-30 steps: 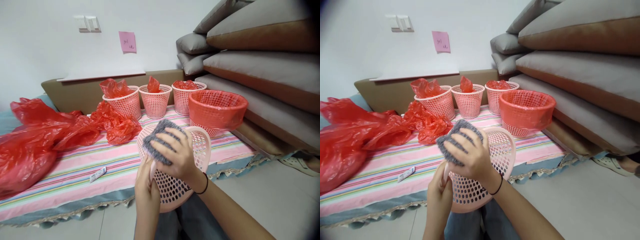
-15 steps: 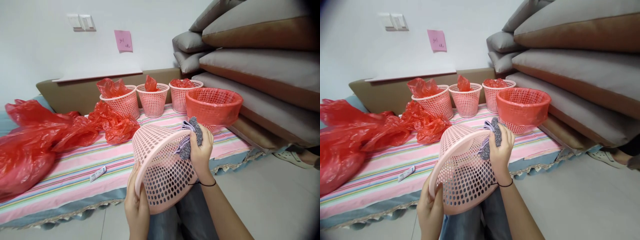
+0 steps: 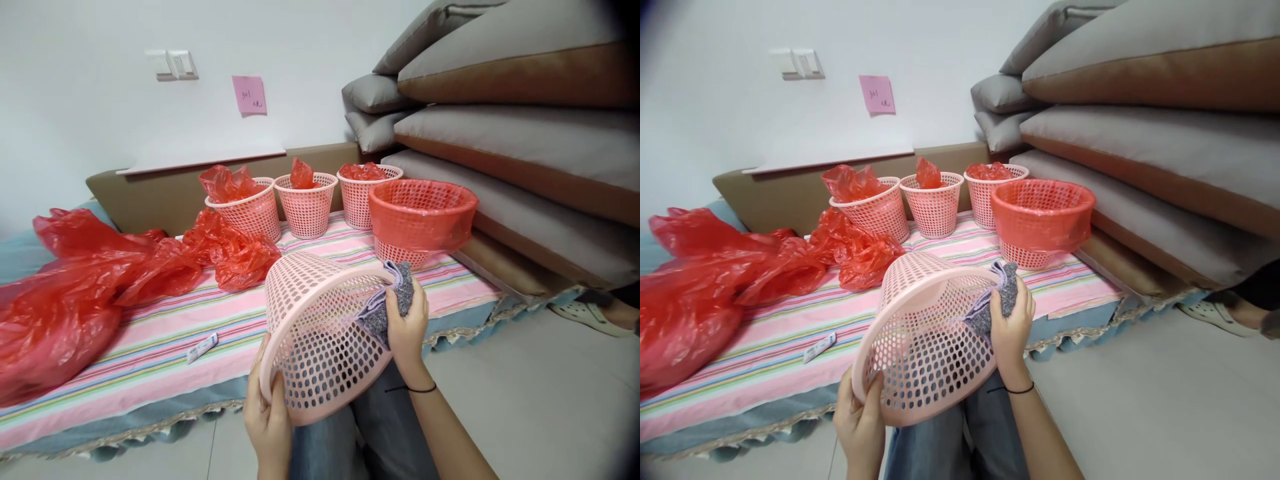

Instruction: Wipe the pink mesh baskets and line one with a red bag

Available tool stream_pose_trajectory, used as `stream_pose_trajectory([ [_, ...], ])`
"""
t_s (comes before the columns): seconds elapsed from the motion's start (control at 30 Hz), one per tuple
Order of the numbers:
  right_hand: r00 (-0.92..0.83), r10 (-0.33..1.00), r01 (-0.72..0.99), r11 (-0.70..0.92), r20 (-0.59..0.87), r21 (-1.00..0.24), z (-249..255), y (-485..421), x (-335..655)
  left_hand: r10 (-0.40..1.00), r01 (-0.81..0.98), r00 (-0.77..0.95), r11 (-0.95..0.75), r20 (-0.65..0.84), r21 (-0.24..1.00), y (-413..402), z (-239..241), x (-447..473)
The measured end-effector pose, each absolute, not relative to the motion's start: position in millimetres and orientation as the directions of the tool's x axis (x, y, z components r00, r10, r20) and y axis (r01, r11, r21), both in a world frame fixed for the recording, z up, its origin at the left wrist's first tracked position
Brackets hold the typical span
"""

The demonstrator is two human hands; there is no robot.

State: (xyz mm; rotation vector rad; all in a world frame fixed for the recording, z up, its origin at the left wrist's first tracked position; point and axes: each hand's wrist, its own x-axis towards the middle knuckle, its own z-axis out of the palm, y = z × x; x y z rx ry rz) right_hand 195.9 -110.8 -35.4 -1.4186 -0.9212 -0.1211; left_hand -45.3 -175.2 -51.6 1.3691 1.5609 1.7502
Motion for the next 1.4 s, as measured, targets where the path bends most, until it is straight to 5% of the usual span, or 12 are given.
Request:
stream_pose_trajectory([
  [0.23, 0.783, 0.527, 0.304, 0.141, 0.332, -0.942, -82, -137, 188, 0.813, 0.217, -0.467, -0.277, 0.349, 0.936, -177, -56, -43],
  [0.4, 0.803, 0.583, 0.034, 0.157, 0.121, -0.987, -65, -135, 187, 0.806, 0.210, -0.518, -0.204, 0.286, 0.956, -178, -55, -43],
  [0.5, 0.790, 0.573, 0.098, 0.234, 0.218, -0.967, -35, -123, 201, 0.820, 0.174, -0.517, -0.180, 0.246, 0.968, -181, -60, -36],
  [0.63, 0.722, 0.499, 0.381, 0.291, 0.479, -0.878, 2, -110, 221, 0.887, 0.124, -0.429, -0.130, 0.172, 0.984, -189, -76, -17],
  [0.8, 0.415, 0.455, 0.713, 0.375, 0.788, -0.592, 33, -105, 223, 0.955, 0.231, -0.284, -0.018, 0.085, 0.973, -195, -84, -25],
  [0.93, 0.225, 0.448, 0.802, 0.418, 0.865, -0.426, 44, -105, 209, 0.999, 0.417, -0.028, 0.048, -0.040, 0.908, -184, -44, -72],
  [1.03, 0.201, 0.458, 0.816, 0.411, 0.866, -0.406, 48, -107, 200, 0.966, 0.543, -0.180, -0.062, 0.188, 0.838, -167, 15, -90],
  [1.2, 0.129, 0.510, 0.775, 0.483, 0.850, -0.407, 54, -112, 194, 0.877, 0.540, 0.140, -0.456, 0.459, 0.707, -117, 102, -45],
  [1.4, 0.143, 0.564, 0.827, 0.384, 0.813, -0.412, 65, -111, 193, 0.781, 0.505, 0.431, -0.624, 0.452, 0.596, -81, 120, 6],
])
